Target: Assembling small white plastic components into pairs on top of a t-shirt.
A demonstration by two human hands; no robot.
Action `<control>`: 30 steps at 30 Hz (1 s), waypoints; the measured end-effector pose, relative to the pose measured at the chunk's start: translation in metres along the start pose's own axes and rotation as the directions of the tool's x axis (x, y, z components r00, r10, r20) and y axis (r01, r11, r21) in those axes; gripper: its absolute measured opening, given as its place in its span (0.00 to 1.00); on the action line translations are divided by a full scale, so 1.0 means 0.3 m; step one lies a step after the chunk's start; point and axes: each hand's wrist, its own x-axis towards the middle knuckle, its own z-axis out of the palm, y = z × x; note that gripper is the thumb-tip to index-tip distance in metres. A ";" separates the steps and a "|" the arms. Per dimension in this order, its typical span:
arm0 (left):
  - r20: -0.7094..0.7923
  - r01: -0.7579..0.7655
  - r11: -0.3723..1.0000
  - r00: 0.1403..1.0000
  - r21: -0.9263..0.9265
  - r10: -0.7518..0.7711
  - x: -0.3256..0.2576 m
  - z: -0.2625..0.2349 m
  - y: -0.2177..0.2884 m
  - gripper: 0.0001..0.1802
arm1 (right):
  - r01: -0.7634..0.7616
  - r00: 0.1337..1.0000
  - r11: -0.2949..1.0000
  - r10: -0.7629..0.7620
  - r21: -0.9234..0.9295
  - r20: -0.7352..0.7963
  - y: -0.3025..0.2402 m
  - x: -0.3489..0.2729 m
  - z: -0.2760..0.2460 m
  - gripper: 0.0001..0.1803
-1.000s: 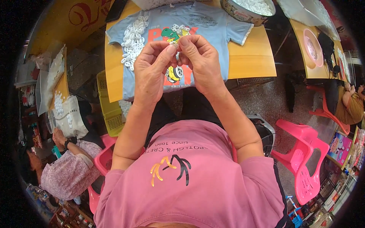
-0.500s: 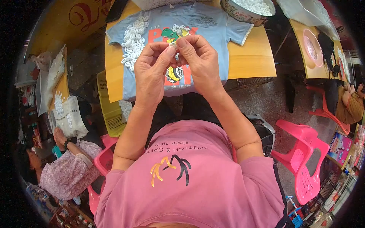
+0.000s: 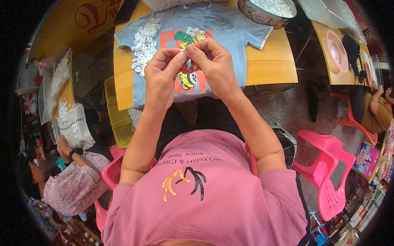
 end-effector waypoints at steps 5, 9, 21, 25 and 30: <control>-0.027 0.125 0.977 0.991 -0.174 -0.132 -0.002 -0.048 -0.024 0.08 | 0.006 1.000 0.992 -0.004 -0.124 0.013 0.000 0.001 0.018 0.08; -0.004 0.157 0.969 0.987 -0.192 -0.160 -0.006 -0.056 0.000 0.08 | 0.108 0.993 0.965 -0.093 -0.238 0.071 -0.025 -0.007 -0.003 0.09; 0.026 0.102 0.994 0.994 0.025 -0.103 -0.031 -0.058 0.029 0.09 | 0.633 0.771 0.535 -0.376 -0.559 0.514 -0.091 0.035 -0.033 0.03; 0.038 0.091 0.990 0.995 0.104 -0.096 -0.004 -0.066 -0.010 0.09 | 0.530 0.834 0.636 -0.274 -0.561 0.478 -0.033 0.045 -0.052 0.02; 0.010 0.179 0.984 0.984 0.011 -0.179 0.009 -0.084 -0.051 0.09 | 0.484 0.865 0.617 -0.230 -0.620 0.445 -0.032 0.047 -0.057 0.03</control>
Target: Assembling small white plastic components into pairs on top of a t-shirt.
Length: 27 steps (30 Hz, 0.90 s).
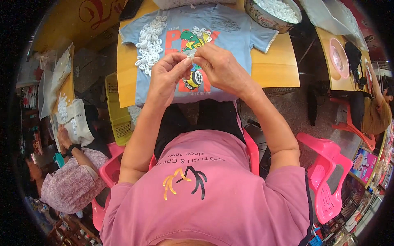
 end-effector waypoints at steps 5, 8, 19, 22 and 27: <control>0.067 0.089 0.995 0.994 -0.048 -0.086 -0.047 -0.027 0.024 0.08 | 0.087 0.994 0.996 -0.085 -0.027 0.063 -0.035 -0.011 -0.011 0.05; 0.046 0.073 0.995 0.996 -0.073 -0.070 -0.076 -0.023 0.032 0.07 | 0.051 0.996 0.999 -0.051 0.006 0.078 -0.048 -0.023 0.009 0.04; -0.152 0.048 0.997 0.987 -0.066 -0.057 -0.188 -0.158 -0.030 0.07 | -0.021 0.990 0.995 0.007 0.099 0.142 -0.042 -0.014 0.209 0.05; -0.218 0.054 0.994 0.973 -0.094 -0.074 -0.242 -0.245 -0.012 0.06 | -0.015 0.978 0.994 -0.008 0.111 0.210 -0.048 0.048 0.248 0.05; -0.335 -0.040 0.989 0.942 -0.143 -0.010 -0.299 -0.364 0.008 0.05 | 0.080 0.992 0.997 -0.082 0.021 0.098 -0.018 0.133 0.373 0.08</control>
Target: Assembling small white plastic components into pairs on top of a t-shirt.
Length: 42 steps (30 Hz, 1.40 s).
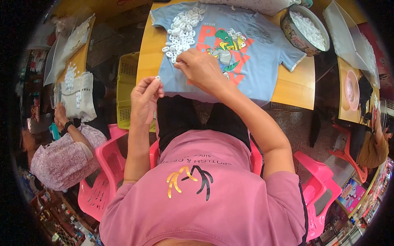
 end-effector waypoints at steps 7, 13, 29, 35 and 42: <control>-0.053 -0.057 0.997 0.997 -0.050 0.055 -0.014 -0.049 0.015 0.07 | -0.097 0.990 0.946 0.125 -0.309 0.071 -0.011 0.021 0.036 0.11; -0.008 -0.040 0.998 0.999 -0.049 0.040 0.002 0.015 0.007 0.07 | -0.369 0.928 0.923 0.361 0.110 0.088 -0.030 0.014 -0.044 0.12; 0.164 -0.104 0.987 0.979 -0.120 0.123 0.034 0.274 0.043 0.07 | -0.260 0.873 0.292 0.479 0.920 0.095 -0.147 -0.099 -0.163 0.15; 0.163 -0.160 0.985 0.972 -0.068 0.169 0.028 0.287 0.044 0.07 | -0.239 0.881 0.358 0.471 0.902 0.047 -0.152 -0.104 -0.170 0.14; 0.152 -0.184 0.983 0.971 -0.008 0.183 0.028 0.294 0.039 0.08 | -0.223 0.886 0.594 0.454 0.773 -0.094 -0.151 -0.107 -0.167 0.14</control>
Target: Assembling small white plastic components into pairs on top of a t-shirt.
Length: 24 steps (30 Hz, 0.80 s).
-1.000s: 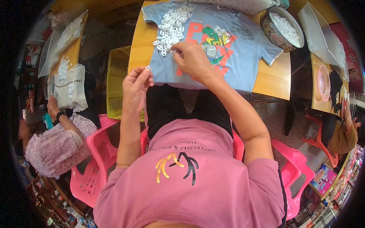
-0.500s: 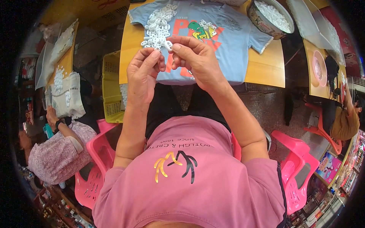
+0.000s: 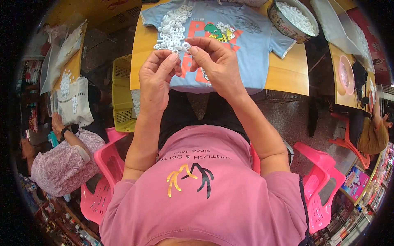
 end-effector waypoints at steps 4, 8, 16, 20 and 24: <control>-0.016 0.015 1.000 1.000 0.004 -0.015 0.001 0.004 0.000 0.08 | 0.032 0.999 0.989 -0.036 -0.146 -0.025 -0.013 -0.005 0.008 0.14; -0.044 0.005 1.000 0.999 0.003 -0.005 0.000 0.011 0.004 0.08 | 0.120 0.992 0.972 -0.127 -0.202 -0.023 -0.010 -0.009 0.018 0.13; -0.041 -0.007 1.000 0.999 0.002 0.007 -0.002 0.013 0.013 0.07 | 0.147 0.987 0.962 -0.157 -0.230 -0.025 -0.015 -0.006 0.025 0.13; -0.036 -0.007 1.000 0.999 -0.005 0.007 -0.004 0.017 0.010 0.07 | 0.085 0.996 0.985 -0.090 -0.149 -0.023 -0.018 -0.009 0.019 0.13; -0.044 -0.007 1.000 0.999 0.006 0.007 -0.009 0.036 0.019 0.07 | 0.054 0.998 0.995 -0.056 -0.090 -0.017 -0.011 -0.006 0.004 0.14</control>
